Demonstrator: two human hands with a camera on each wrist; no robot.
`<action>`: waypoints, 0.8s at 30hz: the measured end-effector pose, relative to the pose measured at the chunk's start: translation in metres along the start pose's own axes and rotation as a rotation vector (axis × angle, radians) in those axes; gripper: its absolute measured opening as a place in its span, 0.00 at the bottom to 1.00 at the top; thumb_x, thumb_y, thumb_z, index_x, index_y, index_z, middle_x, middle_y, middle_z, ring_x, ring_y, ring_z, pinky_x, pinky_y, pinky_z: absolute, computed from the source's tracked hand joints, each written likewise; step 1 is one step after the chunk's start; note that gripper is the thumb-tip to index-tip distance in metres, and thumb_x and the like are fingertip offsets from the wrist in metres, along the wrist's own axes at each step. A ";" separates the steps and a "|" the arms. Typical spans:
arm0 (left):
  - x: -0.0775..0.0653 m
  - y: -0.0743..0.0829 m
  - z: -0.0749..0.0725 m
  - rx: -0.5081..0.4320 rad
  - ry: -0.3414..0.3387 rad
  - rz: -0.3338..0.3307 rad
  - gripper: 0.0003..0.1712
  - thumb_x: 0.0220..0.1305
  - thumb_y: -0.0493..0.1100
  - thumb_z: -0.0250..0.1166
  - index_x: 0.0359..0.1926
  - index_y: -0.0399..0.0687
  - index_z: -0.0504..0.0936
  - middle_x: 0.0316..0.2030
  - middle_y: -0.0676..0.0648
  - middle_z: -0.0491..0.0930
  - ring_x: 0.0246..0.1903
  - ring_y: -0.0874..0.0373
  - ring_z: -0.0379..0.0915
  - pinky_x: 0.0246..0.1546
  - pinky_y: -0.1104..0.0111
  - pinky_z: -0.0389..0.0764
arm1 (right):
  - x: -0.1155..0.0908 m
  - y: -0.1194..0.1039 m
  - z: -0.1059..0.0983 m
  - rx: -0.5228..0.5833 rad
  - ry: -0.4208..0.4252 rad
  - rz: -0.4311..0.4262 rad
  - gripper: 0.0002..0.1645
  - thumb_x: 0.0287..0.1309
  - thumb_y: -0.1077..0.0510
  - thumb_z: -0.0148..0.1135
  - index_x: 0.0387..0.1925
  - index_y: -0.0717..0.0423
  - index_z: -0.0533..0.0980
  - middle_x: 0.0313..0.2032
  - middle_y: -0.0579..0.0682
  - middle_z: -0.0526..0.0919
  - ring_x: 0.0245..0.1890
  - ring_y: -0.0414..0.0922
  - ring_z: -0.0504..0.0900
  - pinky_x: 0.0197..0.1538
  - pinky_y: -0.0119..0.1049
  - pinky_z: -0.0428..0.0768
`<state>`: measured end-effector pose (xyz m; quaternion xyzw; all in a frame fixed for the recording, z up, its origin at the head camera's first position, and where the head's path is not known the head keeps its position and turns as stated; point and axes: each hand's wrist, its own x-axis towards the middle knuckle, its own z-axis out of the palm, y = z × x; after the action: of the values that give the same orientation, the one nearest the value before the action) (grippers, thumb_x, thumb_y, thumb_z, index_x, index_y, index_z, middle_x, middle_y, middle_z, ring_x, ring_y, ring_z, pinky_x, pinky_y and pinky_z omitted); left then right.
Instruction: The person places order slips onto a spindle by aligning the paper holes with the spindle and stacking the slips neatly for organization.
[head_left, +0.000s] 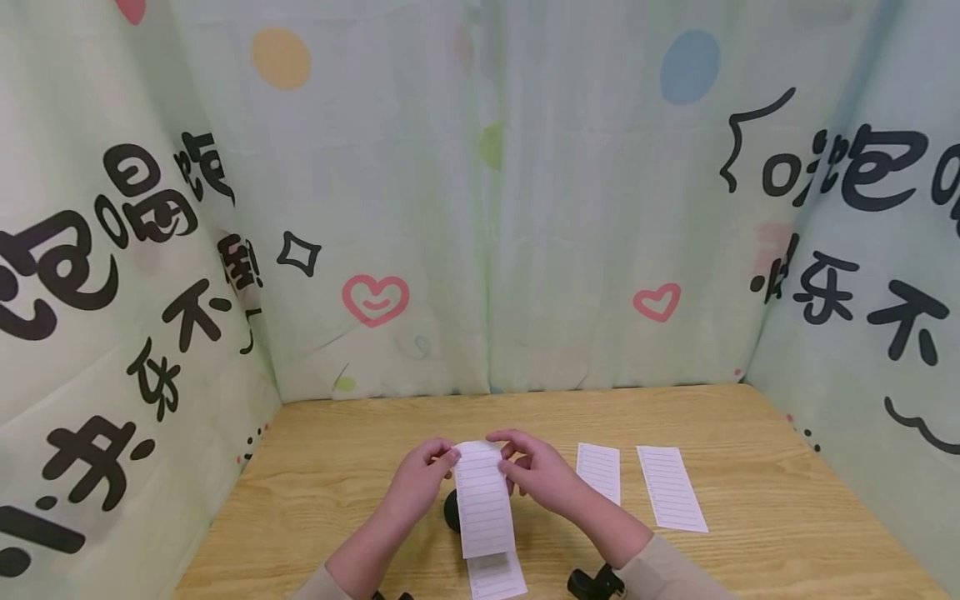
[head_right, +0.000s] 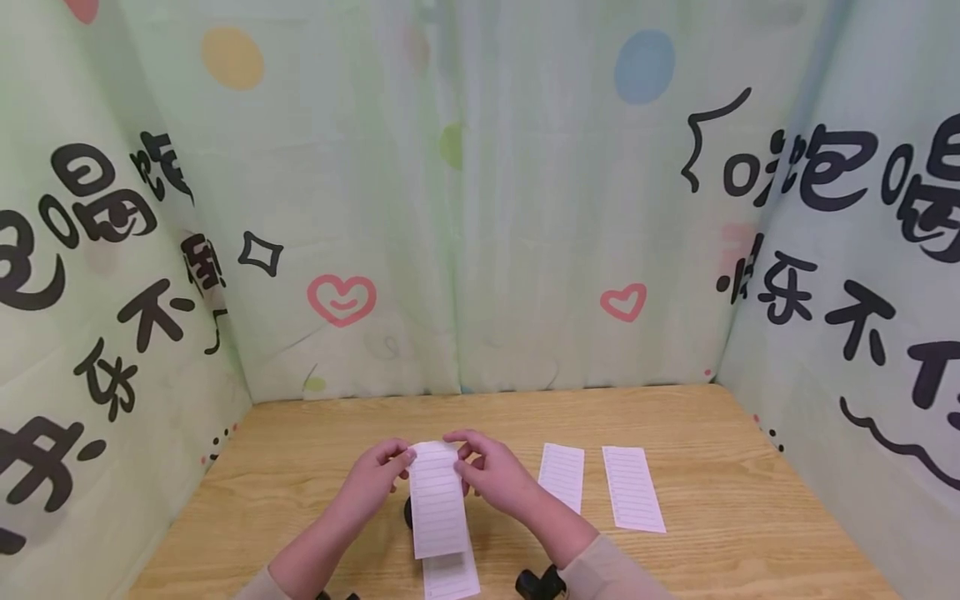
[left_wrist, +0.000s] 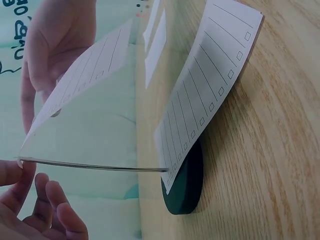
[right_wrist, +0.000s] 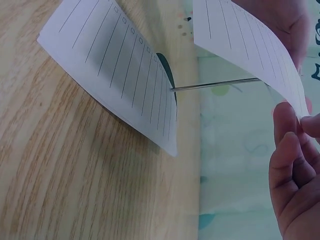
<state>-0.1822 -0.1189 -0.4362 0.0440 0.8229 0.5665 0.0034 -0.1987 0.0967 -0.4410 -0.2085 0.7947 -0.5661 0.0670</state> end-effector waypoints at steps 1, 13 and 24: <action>0.000 0.000 0.000 0.003 -0.001 -0.001 0.11 0.71 0.47 0.60 0.41 0.45 0.82 0.33 0.46 0.77 0.38 0.47 0.74 0.30 0.64 0.71 | 0.000 -0.001 0.000 -0.002 0.002 -0.002 0.23 0.68 0.66 0.56 0.63 0.56 0.72 0.38 0.53 0.76 0.24 0.51 0.79 0.24 0.33 0.73; 0.002 -0.016 0.005 0.090 -0.006 -0.015 0.10 0.68 0.46 0.64 0.40 0.44 0.82 0.39 0.48 0.78 0.37 0.55 0.73 0.36 0.63 0.74 | -0.001 0.007 0.001 -0.068 -0.047 0.044 0.22 0.66 0.66 0.57 0.61 0.57 0.73 0.35 0.52 0.76 0.24 0.55 0.81 0.26 0.46 0.78; 0.006 -0.029 0.007 0.198 -0.055 -0.013 0.07 0.66 0.46 0.66 0.37 0.47 0.81 0.36 0.50 0.79 0.35 0.55 0.71 0.32 0.63 0.74 | -0.002 0.020 0.005 -0.097 -0.111 0.091 0.23 0.64 0.67 0.59 0.61 0.62 0.72 0.33 0.50 0.76 0.22 0.48 0.80 0.24 0.39 0.76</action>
<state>-0.1895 -0.1224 -0.4659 0.0545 0.8748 0.4808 0.0250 -0.2007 0.0990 -0.4618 -0.2062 0.8250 -0.5107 0.1266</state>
